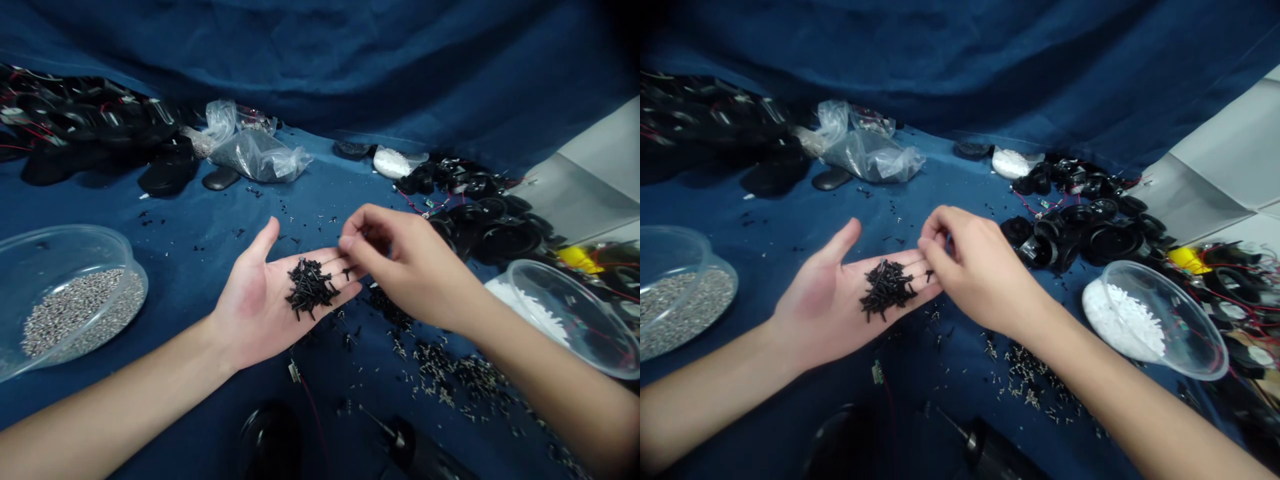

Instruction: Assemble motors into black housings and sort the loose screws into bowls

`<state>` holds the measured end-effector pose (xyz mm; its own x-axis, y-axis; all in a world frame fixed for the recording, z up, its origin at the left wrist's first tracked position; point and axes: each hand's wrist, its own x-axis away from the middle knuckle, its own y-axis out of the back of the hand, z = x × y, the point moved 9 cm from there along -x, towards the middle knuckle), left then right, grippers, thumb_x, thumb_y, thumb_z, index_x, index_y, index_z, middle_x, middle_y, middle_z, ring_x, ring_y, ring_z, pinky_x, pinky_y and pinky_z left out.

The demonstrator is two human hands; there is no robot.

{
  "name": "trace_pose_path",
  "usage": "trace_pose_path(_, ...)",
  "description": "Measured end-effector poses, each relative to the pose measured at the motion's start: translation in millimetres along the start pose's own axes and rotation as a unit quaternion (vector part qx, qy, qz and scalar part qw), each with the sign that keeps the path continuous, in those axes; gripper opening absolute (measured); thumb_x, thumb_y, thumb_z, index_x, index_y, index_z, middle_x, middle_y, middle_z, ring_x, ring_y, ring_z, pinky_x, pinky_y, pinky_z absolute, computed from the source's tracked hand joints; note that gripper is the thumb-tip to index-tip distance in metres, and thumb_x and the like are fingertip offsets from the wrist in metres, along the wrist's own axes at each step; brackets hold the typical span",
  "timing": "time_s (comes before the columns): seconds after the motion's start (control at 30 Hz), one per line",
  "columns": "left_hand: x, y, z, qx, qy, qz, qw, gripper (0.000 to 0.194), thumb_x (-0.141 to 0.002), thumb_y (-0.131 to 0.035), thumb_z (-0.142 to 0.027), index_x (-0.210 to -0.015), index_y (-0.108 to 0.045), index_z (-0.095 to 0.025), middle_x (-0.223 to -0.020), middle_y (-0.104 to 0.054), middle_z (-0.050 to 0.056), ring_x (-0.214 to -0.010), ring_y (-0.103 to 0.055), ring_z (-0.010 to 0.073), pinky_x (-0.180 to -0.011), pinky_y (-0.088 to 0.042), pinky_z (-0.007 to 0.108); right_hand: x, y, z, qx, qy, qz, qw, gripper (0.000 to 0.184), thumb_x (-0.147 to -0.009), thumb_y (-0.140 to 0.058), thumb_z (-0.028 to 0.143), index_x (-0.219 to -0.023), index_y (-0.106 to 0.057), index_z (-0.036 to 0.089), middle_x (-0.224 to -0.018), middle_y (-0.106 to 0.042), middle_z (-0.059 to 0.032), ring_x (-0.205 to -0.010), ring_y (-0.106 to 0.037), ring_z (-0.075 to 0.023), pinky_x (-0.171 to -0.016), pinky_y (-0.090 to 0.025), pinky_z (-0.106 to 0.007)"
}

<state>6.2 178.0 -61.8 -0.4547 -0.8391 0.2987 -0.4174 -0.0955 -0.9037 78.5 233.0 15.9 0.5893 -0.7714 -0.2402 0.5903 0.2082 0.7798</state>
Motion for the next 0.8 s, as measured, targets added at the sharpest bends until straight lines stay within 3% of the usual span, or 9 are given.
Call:
trace_pose_path(0.13,4.1,-5.3,-1.3,0.009,0.009,0.028,1.000,0.090,-0.094,-0.022,-0.067,-0.141,-0.035,0.008,-0.134,-0.053,0.029,-0.135,-0.043,0.0339,-0.114,-0.033,0.044,5.0,7.8,-24.7,0.019,-0.054,-0.044,0.997,0.016,-0.092,-0.052,0.023,-0.078,-0.056,0.018,-0.065,-0.056,0.0027,-0.057,-0.045,-0.0110,-0.056,-0.033,-0.028)
trace_pose_path(0.27,11.1,-7.7,-1.0,0.003,0.016,0.018,1.000,0.095,-0.092,-0.018,-0.071,-0.140,-0.036,0.008,-0.135,-0.051,0.030,-0.134,-0.043,0.0350,-0.113,-0.037,0.044,4.7,-6.0,-42.1,-0.011,-0.072,-0.011,0.997,0.023,-0.095,-0.049,0.027,-0.075,-0.053,0.018,-0.063,-0.053,0.0031,-0.058,-0.045,-0.0116,-0.056,-0.034,-0.028)
trace_pose_path(0.37,22.8,-12.9,-0.7,0.008,0.014,0.033,0.999,0.095,-0.092,-0.018,-0.071,-0.140,-0.038,0.009,-0.136,-0.051,0.029,-0.135,-0.043,0.0343,-0.112,-0.038,0.042,5.0,-10.9,-41.2,-0.027,-0.076,0.020,0.997,0.029,-0.098,-0.045,0.031,-0.073,-0.055,0.018,-0.064,-0.057,0.0018,-0.061,-0.051,-0.0133,-0.059,-0.037,-0.030)
trace_pose_path(0.47,38.9,-13.1,-2.6,0.017,-0.010,0.021,1.000,0.092,-0.092,-0.023,-0.070,-0.138,-0.041,0.008,-0.135,-0.053,0.027,-0.134,-0.044,0.0337,-0.112,-0.041,0.041,15.6,13.9,-11.8,0.000,-0.025,-0.077,0.997,0.021,-0.097,-0.047,0.028,-0.089,-0.064,0.019,-0.085,-0.068,-0.0027,-0.076,-0.061,-0.0165,-0.069,-0.046,-0.032)
trace_pose_path(0.53,49.2,-12.6,-1.8,0.018,-0.020,0.010,1.000,0.090,-0.093,-0.023,-0.070,-0.137,-0.045,0.005,-0.132,-0.057,0.025,-0.133,-0.046,0.0326,-0.110,-0.042,0.040,34.2,31.9,25.8,0.024,0.068,-0.165,0.984,0.021,-0.096,-0.048,0.024,-0.108,-0.064,0.018,-0.107,-0.069,-0.0071,-0.095,-0.064,-0.0191,-0.083,-0.051,-0.033)
trace_pose_path(0.57,53.6,-13.2,-0.2,0.016,-0.019,0.009,1.000,0.088,-0.093,-0.023,-0.070,-0.136,-0.047,0.003,-0.131,-0.059,0.023,-0.133,-0.046,0.0315,-0.110,-0.042,0.039,44.3,29.0,47.8,0.031,0.137,-0.155,0.978,0.026,-0.096,-0.046,0.023,-0.115,-0.063,0.016,-0.117,-0.067,-0.0094,-0.108,-0.062,-0.0207,-0.092,-0.050,-0.035)
trace_pose_path(0.67,63.3,-14.1,6.4,0.007,-0.006,0.004,1.000,0.086,-0.091,-0.026,-0.072,-0.140,-0.045,-0.004,-0.131,-0.060,0.017,-0.134,-0.046,0.0301,-0.110,-0.042,0.038,78.6,-3.7,98.9,0.059,0.331,-0.039,0.941,0.035,-0.096,-0.046,0.025,-0.123,-0.060,0.008,-0.134,-0.058,-0.0131,-0.132,-0.047,-0.0246,-0.111,-0.040,-0.039)
trace_pose_path(0.73,68.1,-11.2,9.5,0.006,-0.007,-0.017,1.000,0.087,-0.090,-0.030,-0.072,-0.143,-0.040,-0.004,-0.132,-0.059,0.017,-0.132,-0.048,0.0318,-0.108,-0.043,0.040,90.7,-19.8,105.7,0.077,0.357,0.004,0.931,0.041,-0.097,-0.046,0.028,-0.129,-0.057,0.004,-0.140,-0.052,-0.0135,-0.137,-0.040,-0.0261,-0.115,-0.034,-0.041)
trace_pose_path(0.8,73.2,-9.3,11.6,0.017,-0.018,-0.031,0.999,0.084,-0.091,-0.033,-0.070,-0.144,-0.038,-0.005,-0.130,-0.060,0.017,-0.127,-0.052,0.0325,-0.105,-0.045,0.042,92.7,-22.9,101.4,0.059,0.330,0.013,0.942,0.044,-0.096,-0.045,0.026,-0.133,-0.052,0.003,-0.145,-0.046,-0.0138,-0.139,-0.037,-0.0253,-0.117,-0.031,-0.043)
